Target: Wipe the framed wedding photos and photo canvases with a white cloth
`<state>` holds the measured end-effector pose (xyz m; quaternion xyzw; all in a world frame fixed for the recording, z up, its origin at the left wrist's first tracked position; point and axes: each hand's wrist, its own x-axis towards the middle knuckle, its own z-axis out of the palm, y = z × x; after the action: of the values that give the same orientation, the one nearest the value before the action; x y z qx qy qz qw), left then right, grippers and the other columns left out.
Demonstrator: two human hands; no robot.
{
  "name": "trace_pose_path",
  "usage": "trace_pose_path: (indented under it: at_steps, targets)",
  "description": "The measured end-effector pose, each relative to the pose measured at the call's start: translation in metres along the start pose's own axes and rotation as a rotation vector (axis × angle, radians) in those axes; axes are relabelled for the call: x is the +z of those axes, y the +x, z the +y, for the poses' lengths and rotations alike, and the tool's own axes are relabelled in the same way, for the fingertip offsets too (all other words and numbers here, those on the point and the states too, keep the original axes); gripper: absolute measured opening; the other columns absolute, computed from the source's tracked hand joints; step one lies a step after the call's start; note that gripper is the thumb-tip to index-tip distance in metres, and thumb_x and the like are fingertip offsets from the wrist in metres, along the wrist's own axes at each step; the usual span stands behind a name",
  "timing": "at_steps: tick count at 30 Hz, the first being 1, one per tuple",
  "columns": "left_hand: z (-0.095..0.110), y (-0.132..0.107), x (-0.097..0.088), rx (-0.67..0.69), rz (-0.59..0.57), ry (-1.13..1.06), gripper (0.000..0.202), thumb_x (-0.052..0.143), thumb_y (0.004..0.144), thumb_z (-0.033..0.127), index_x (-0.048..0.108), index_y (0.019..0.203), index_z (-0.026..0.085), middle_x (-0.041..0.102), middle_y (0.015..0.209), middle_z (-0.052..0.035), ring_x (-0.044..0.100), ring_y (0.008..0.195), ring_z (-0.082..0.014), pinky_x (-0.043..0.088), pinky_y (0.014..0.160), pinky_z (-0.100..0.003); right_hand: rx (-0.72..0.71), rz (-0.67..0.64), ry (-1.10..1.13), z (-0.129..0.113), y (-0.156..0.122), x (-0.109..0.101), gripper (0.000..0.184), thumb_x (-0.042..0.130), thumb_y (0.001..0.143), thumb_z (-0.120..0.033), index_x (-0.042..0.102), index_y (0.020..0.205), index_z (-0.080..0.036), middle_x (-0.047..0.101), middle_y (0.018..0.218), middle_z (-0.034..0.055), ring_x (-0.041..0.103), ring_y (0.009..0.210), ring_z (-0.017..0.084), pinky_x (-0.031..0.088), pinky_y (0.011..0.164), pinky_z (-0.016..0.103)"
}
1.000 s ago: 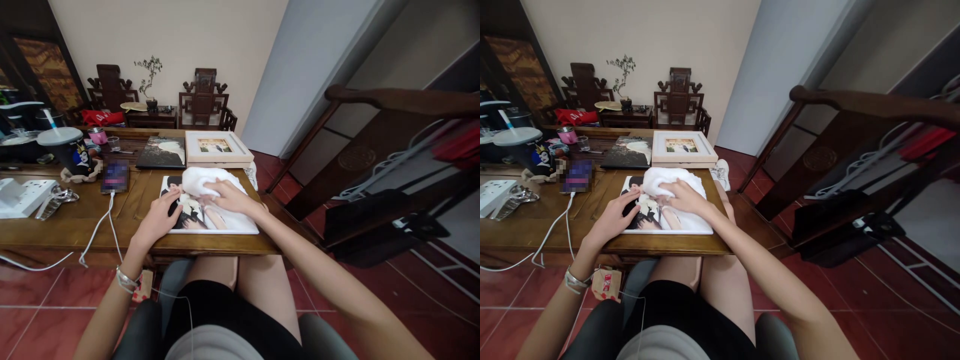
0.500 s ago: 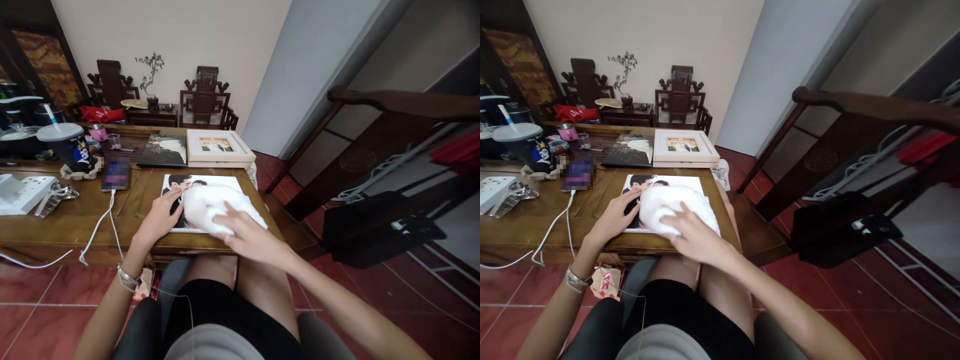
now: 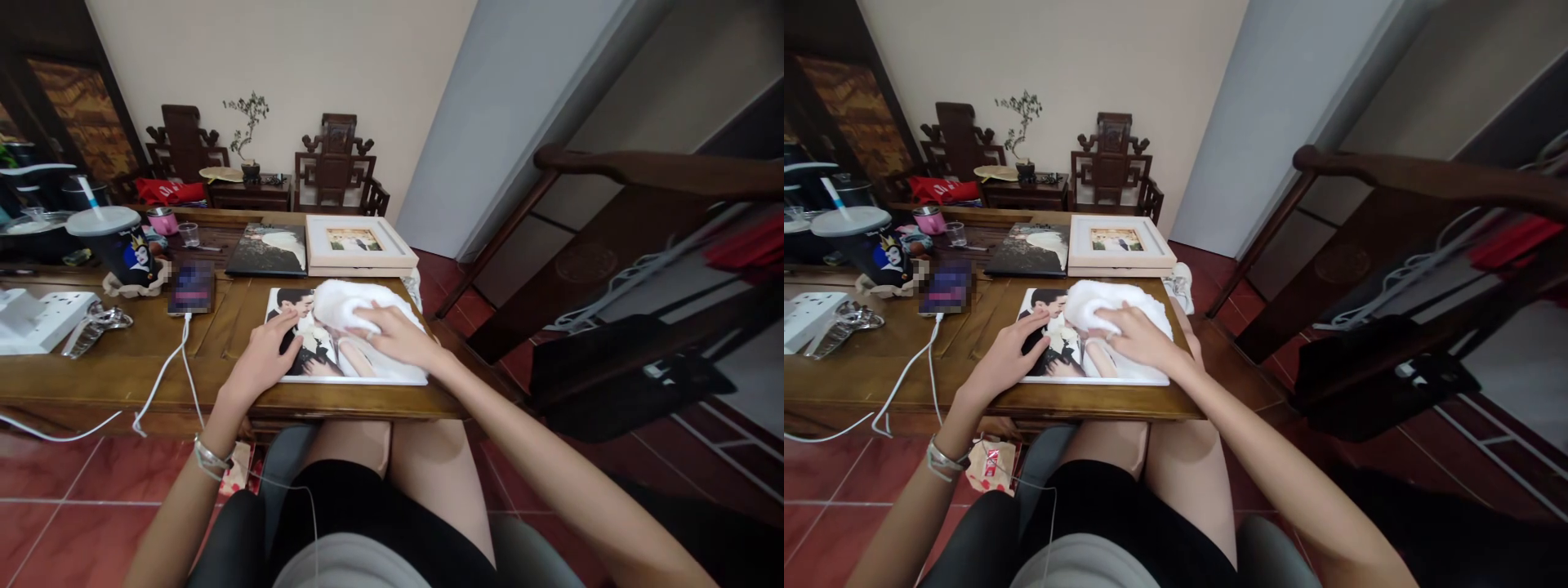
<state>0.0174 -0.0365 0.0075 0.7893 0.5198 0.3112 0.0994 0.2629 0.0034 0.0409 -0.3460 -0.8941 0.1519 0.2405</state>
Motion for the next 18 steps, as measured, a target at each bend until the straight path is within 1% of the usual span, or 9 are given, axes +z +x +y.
trace_pose_path:
  at_steps: [2, 4, 6, 8, 10, 12, 13, 15, 18]
  targets:
    - [0.001, 0.000, -0.001, -0.004, 0.004, -0.010, 0.042, 0.044, 0.095, 0.035, 0.061, 0.128, 0.013, 0.058, 0.139, -0.0143, 0.049, 0.135, -0.0262, 0.035, 0.116, -0.045, 0.058, 0.049, -0.025, 0.010, 0.021, 0.004, 0.015, 0.047, 0.088, -0.022, 0.056, 0.077, -0.020, 0.067, 0.080, 0.0046, 0.063, 0.081, 0.024, 0.043, 0.089, 0.038]
    - [0.002, -0.001, -0.002, 0.002, 0.027, -0.049, 0.045, 0.043, 0.097, 0.038, 0.059, 0.130, 0.014, 0.057, 0.141, -0.0138, 0.048, 0.136, -0.0255, 0.034, 0.117, -0.044, 0.119, 0.059, -0.040, 0.008, 0.037, 0.012, 0.016, 0.046, 0.087, -0.019, 0.060, 0.081, -0.017, 0.070, 0.084, 0.0077, 0.065, 0.083, 0.026, 0.044, 0.085, 0.037]
    - [0.004, -0.002, -0.004, 0.012, 0.066, -0.118, 0.049, 0.040, 0.098, 0.041, 0.054, 0.136, 0.013, 0.053, 0.145, -0.0134, 0.044, 0.139, -0.0239, 0.031, 0.118, -0.042, 0.124, 0.031, -0.056, -0.005, 0.045, 0.021, 0.020, 0.045, 0.084, -0.013, 0.064, 0.091, -0.016, 0.072, 0.093, 0.0099, 0.066, 0.092, 0.028, 0.042, 0.092, 0.044]
    - [0.005, -0.003, -0.006, 0.016, 0.112, -0.190, 0.054, 0.036, 0.100, 0.044, 0.047, 0.142, 0.012, 0.047, 0.150, -0.0135, 0.039, 0.142, -0.0227, 0.028, 0.120, -0.041, 0.039, -0.032, -0.069, -0.023, 0.043, 0.029, 0.030, 0.045, 0.081, -0.007, 0.065, 0.103, -0.015, 0.071, 0.110, 0.0129, 0.061, 0.112, 0.032, 0.032, 0.105, 0.055]
    - [0.006, -0.003, -0.007, 0.010, 0.150, -0.247, 0.059, 0.032, 0.101, 0.048, 0.042, 0.146, 0.012, 0.041, 0.154, -0.0134, 0.033, 0.145, -0.0223, 0.023, 0.121, -0.042, -0.081, -0.113, -0.056, -0.042, 0.033, 0.033, 0.036, 0.046, 0.080, -0.005, 0.064, 0.110, -0.015, 0.065, 0.125, 0.0155, 0.047, 0.133, 0.033, 0.021, 0.112, 0.061]
    - [0.005, -0.004, -0.007, 0.004, 0.171, -0.284, 0.062, 0.026, 0.101, 0.050, 0.039, 0.147, 0.012, 0.036, 0.156, -0.0131, 0.027, 0.148, -0.0217, 0.020, 0.122, -0.041, -0.161, -0.196, -0.015, -0.057, 0.017, 0.030, 0.036, 0.047, 0.080, -0.004, 0.064, 0.109, -0.015, 0.063, 0.129, 0.0161, 0.036, 0.142, 0.030, 0.017, 0.116, 0.060]
    - [0.005, -0.004, -0.007, 0.001, 0.173, -0.291, 0.063, 0.024, 0.102, 0.051, 0.039, 0.148, 0.011, 0.035, 0.157, -0.0130, 0.025, 0.149, -0.0214, 0.018, 0.123, -0.041, -0.182, -0.229, 0.008, -0.063, 0.007, 0.026, 0.035, 0.048, 0.079, -0.003, 0.064, 0.107, -0.016, 0.064, 0.128, 0.0155, 0.035, 0.143, 0.028, 0.016, 0.118, 0.058]
    - [0.004, -0.004, -0.005, -0.003, 0.155, -0.277, 0.064, 0.022, 0.102, 0.052, 0.039, 0.148, 0.011, 0.034, 0.157, -0.0132, 0.024, 0.149, -0.0212, 0.018, 0.123, -0.041, -0.201, -0.269, 0.043, -0.070, -0.012, 0.014, 0.033, 0.047, 0.076, -0.002, 0.065, 0.100, -0.018, 0.066, 0.125, 0.0131, 0.038, 0.141, 0.026, 0.015, 0.120, 0.053]
    - [0.002, -0.004, -0.002, 0.001, 0.092, -0.209, 0.063, 0.025, 0.101, 0.051, 0.042, 0.146, 0.010, 0.038, 0.155, -0.0144, 0.030, 0.146, -0.0224, 0.022, 0.122, -0.041, -0.177, -0.276, 0.066, -0.067, -0.038, -0.004, 0.024, 0.048, 0.077, -0.005, 0.063, 0.084, -0.022, 0.071, 0.112, 0.0079, 0.050, 0.132, 0.025, 0.022, 0.120, 0.047]
